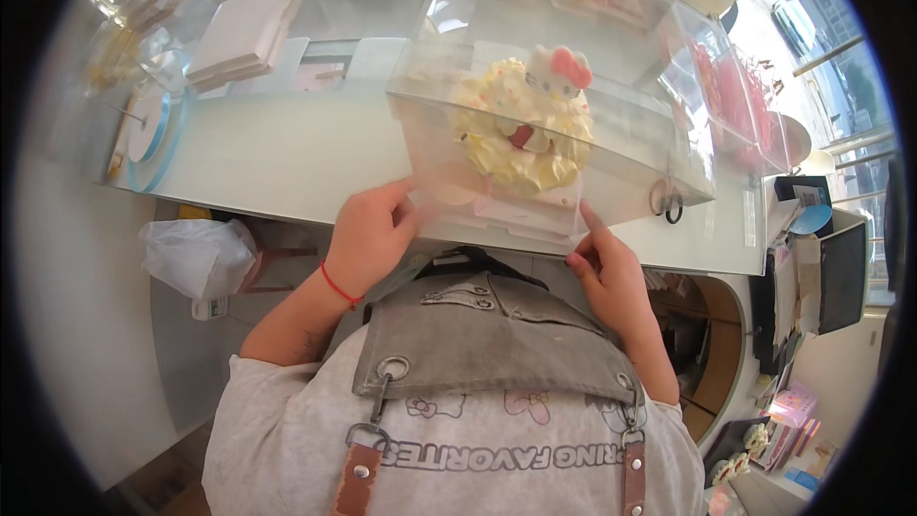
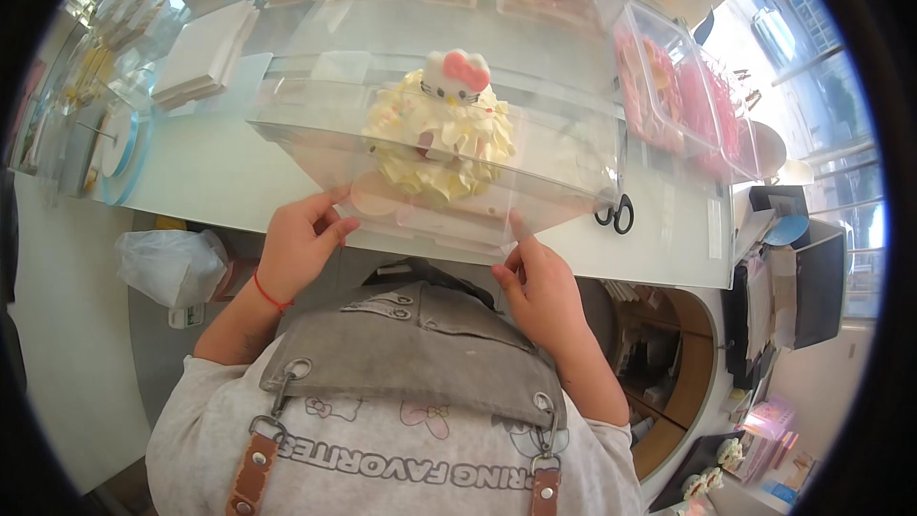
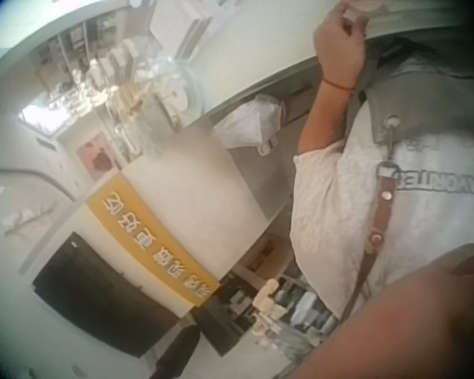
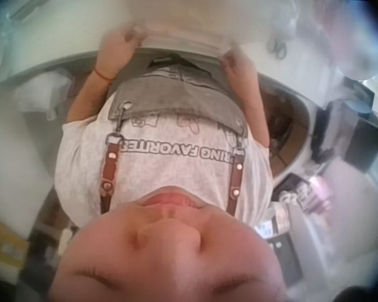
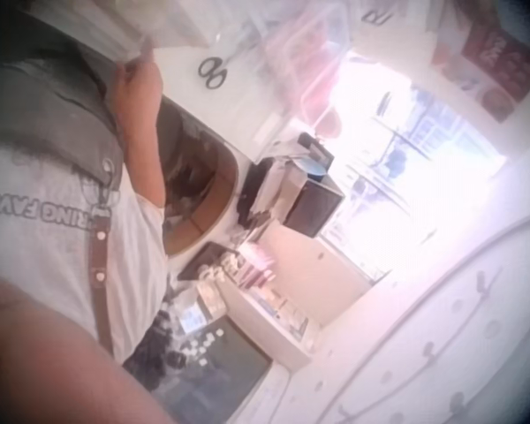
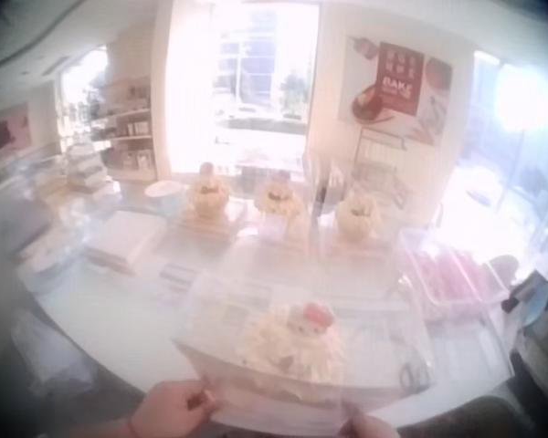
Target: The person places small decorated cakes into clear plastic bags, ties each bag with a pink ribbon, and arranges them on a countertop. They also handle pink paper napkins and a wooden spoon during the process.
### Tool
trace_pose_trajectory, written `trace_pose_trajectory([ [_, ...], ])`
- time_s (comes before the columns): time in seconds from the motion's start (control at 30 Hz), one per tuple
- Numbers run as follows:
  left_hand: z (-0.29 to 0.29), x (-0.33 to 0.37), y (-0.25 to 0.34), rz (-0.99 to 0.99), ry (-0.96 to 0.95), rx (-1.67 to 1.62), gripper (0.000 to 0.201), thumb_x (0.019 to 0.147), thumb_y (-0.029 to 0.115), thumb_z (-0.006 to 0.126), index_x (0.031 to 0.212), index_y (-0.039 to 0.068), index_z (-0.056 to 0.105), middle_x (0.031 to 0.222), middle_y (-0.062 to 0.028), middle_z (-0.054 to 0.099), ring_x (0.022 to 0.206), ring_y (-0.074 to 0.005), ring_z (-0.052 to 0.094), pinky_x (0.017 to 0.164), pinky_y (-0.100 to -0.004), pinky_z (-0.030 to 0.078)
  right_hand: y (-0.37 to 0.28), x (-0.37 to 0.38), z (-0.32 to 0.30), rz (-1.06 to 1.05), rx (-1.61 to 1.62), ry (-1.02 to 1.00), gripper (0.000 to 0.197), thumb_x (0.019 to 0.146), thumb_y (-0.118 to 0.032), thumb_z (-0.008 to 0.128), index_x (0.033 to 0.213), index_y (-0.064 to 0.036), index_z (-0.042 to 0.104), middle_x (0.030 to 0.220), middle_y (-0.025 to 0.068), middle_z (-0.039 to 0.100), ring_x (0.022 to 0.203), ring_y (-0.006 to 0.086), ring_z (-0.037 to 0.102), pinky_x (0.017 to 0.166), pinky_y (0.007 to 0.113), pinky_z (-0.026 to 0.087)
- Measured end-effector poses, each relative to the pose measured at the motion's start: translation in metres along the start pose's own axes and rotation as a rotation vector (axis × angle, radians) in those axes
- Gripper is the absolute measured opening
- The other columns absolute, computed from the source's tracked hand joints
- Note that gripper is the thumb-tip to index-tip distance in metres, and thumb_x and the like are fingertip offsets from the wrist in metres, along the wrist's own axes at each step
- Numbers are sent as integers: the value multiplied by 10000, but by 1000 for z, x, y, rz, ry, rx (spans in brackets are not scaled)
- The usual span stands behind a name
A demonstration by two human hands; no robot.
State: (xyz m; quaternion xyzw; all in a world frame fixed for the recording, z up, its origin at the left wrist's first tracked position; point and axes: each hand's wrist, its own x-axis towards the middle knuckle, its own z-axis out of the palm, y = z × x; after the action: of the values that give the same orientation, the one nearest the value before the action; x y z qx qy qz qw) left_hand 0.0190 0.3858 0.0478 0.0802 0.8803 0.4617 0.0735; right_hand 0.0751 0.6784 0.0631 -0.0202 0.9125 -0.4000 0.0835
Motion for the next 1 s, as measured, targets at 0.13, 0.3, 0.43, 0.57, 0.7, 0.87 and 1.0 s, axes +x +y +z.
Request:
trace_pose_trajectory([
  [0.13,11,-4,-4,172,129,247,176,802,175,716,768,19,640,577,-99,558,544,-236,543,515,-343,403,10,0,5,-92,-131,46,164,842,-128,642,872,-6,537,708,144,563,686,340,548,614,420,423],
  [0.3,17,-4,-15,263,241,397,262,774,203,733,660,42,560,561,-102,536,549,-309,511,514,-406,380,15,1,11,-136,-239,104,255,833,-176,665,748,-15,487,667,152,535,671,372,526,594,451,401],
  [0.43,14,-3,-9,319,236,435,236,766,201,729,676,56,566,556,-97,534,553,-308,513,519,-418,379,15,2,14,-156,-359,134,292,814,-213,690,732,-23,485,653,140,530,654,358,521,607,440,403],
  [0.57,12,-2,-11,338,197,496,234,761,213,731,686,67,564,565,-81,525,560,-304,508,538,-413,381,19,5,15,-217,-448,173,320,785,-243,721,723,-32,488,633,127,530,637,340,522,645,423,404],
  [0.7,12,-6,-10,387,201,531,259,750,252,740,682,78,561,576,-57,517,550,-287,490,564,-392,373,25,8,16,-300,-454,184,331,767,-251,737,715,-38,489,612,120,527,611,322,517,677,403,399],
  [0.87,2,-13,-14,366,205,561,294,734,294,749,679,83,551,574,-45,517,539,-271,480,572,-382,362,17,19,16,-382,-469,135,333,770,-282,736,778,-35,512,609,104,531,598,298,523,699,391,384],
  [1.0,-8,-12,-22,331,247,624,301,730,311,748,685,82,559,572,-46,516,539,-271,482,572,-384,363,5,31,19,-400,-492,46,446,799,-342,704,1019,12,544,641,96,567,644,279,553,746,396,370],
])
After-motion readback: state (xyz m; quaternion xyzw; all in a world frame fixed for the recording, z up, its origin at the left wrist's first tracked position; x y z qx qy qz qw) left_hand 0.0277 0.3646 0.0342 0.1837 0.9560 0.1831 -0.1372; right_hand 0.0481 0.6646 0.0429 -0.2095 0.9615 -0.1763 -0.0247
